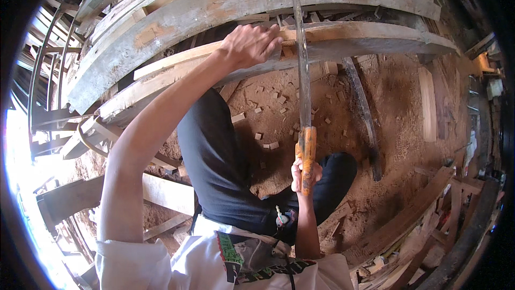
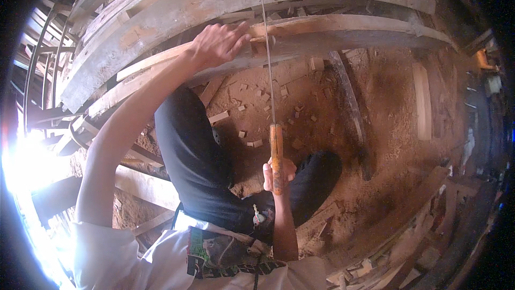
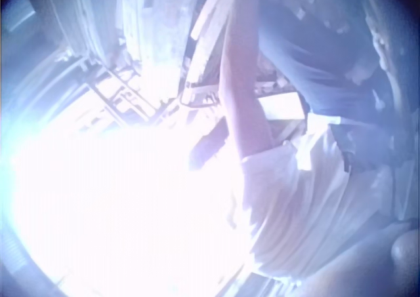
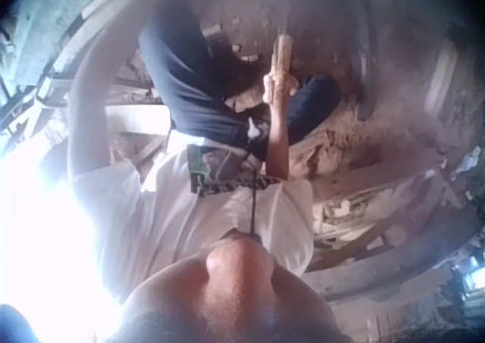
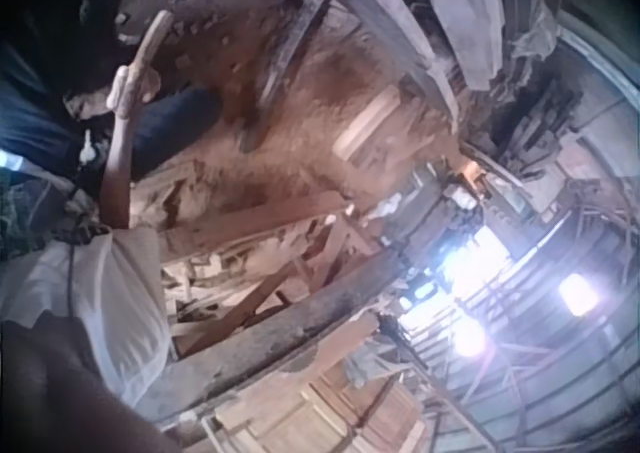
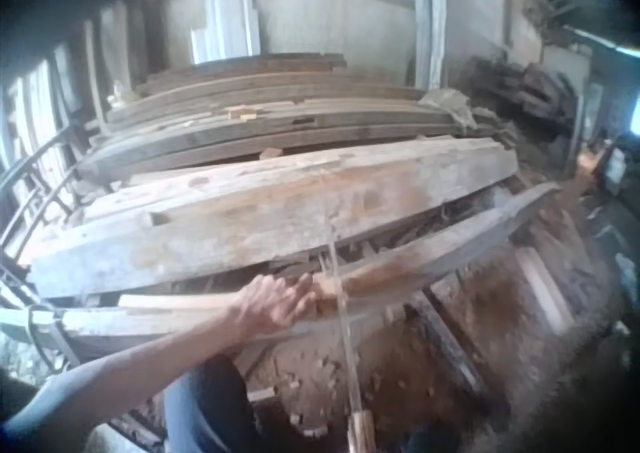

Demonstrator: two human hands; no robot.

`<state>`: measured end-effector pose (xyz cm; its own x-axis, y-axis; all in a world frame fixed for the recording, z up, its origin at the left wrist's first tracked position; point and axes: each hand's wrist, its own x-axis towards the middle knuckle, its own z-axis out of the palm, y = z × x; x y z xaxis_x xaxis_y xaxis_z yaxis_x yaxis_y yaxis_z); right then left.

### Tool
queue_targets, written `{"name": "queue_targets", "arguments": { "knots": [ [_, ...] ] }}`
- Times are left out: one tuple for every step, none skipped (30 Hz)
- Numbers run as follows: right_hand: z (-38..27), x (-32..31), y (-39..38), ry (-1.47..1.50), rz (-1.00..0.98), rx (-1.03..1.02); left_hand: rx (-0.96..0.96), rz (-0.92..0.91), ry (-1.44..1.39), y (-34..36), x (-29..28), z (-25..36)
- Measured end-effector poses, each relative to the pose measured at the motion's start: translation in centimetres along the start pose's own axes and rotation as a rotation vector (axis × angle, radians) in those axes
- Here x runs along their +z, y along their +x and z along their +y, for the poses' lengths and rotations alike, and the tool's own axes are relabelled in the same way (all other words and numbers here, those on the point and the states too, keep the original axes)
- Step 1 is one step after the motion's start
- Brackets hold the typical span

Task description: The person uses a hand saw to cut a small wooden plank resting on a stack of lumber. They hold the wood with their left hand and saw with their right, completing the cut and separating the piece.

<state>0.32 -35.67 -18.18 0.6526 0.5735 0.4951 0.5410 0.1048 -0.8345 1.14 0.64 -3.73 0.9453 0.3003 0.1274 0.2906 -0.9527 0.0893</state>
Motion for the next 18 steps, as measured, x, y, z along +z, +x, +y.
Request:
{"name": "queue_targets", "arguments": {
  "knots": [
    [-0.2, 0.0, 0.3, -0.012, -0.017, -0.007, -0.023, -0.056, -0.018, 0.1, -0.1, 0.0],
    [-0.5, -0.2, 0.7, -0.029, -0.033, -0.035, -0.020, -0.065, -0.008, 0.2, -0.1, 0.0],
    [-0.9, -0.3, 1.2, -0.046, -0.049, -0.062, -0.023, -0.082, -0.007, 0.2, -0.2, 0.0],
    [-1.5, -0.6, 1.5, -0.014, -0.048, -0.049, -0.026, -0.101, -0.014, 0.3, -0.2, -0.1],
    [-2.1, -1.0, 1.8, 0.018, -0.049, -0.033, -0.021, -0.069, 0.003, 0.3, -0.2, -0.1],
    [-2.7, -1.3, 2.0, 0.067, -0.044, -0.043, -0.018, -0.044, 0.009, 0.3, -0.2, 0.0],
    [-3.4, -1.7, 2.0, 0.044, -0.062, 0.005, -0.027, -0.049, 0.013, 0.1, -0.1, 0.1],
    [-3.9, -1.9, 1.9, 0.021, -0.060, 0.060, -0.034, -0.065, -0.005, 0.1, -0.1, 0.2],
    [-4.3, -2.1, 1.7, 0.014, -0.036, 0.075, -0.053, -0.104, -0.020, 0.1, -0.1, 0.2],
    [-4.9, -2.3, 1.2, -0.048, -0.070, 0.093, -0.058, -0.072, -0.037, 0.1, -0.1, 0.2],
    [-5.2, -2.5, 0.6, -0.147, -0.153, 0.155, -0.043, -0.059, -0.026, 0.1, -0.1, 0.2],
    [-5.6, -2.5, -0.3, -0.115, -0.117, 0.100, -0.019, 0.029, -0.016, -0.1, -0.1, 0.2],
    [-5.7, -2.9, -1.1, -0.256, -0.193, 0.020, -0.022, 0.049, -0.007, -0.3, -0.1, 0.1],
    [-6.1, -2.8, -2.3, -0.190, -0.159, 0.080, -0.032, -0.007, 0.024, 0.0, -0.2, 0.1],
    [-6.2, -2.9, -3.2, -0.090, -0.094, 0.116, -0.041, 0.002, 0.018, 0.1, -0.3, -0.1],
    [-6.1, -3.1, -3.9, -0.117, -0.098, 0.163, -0.050, -0.030, 0.001, 0.1, -0.2, 0.0],
    [-6.2, -3.2, -4.5, -0.114, -0.063, 0.187, -0.050, -0.067, -0.018, 0.1, -0.2, 0.0],
    [-6.2, -3.3, -4.7, -0.093, -0.044, 0.156, -0.058, -0.113, -0.038, 0.2, -0.2, -0.1]
  ]
}}
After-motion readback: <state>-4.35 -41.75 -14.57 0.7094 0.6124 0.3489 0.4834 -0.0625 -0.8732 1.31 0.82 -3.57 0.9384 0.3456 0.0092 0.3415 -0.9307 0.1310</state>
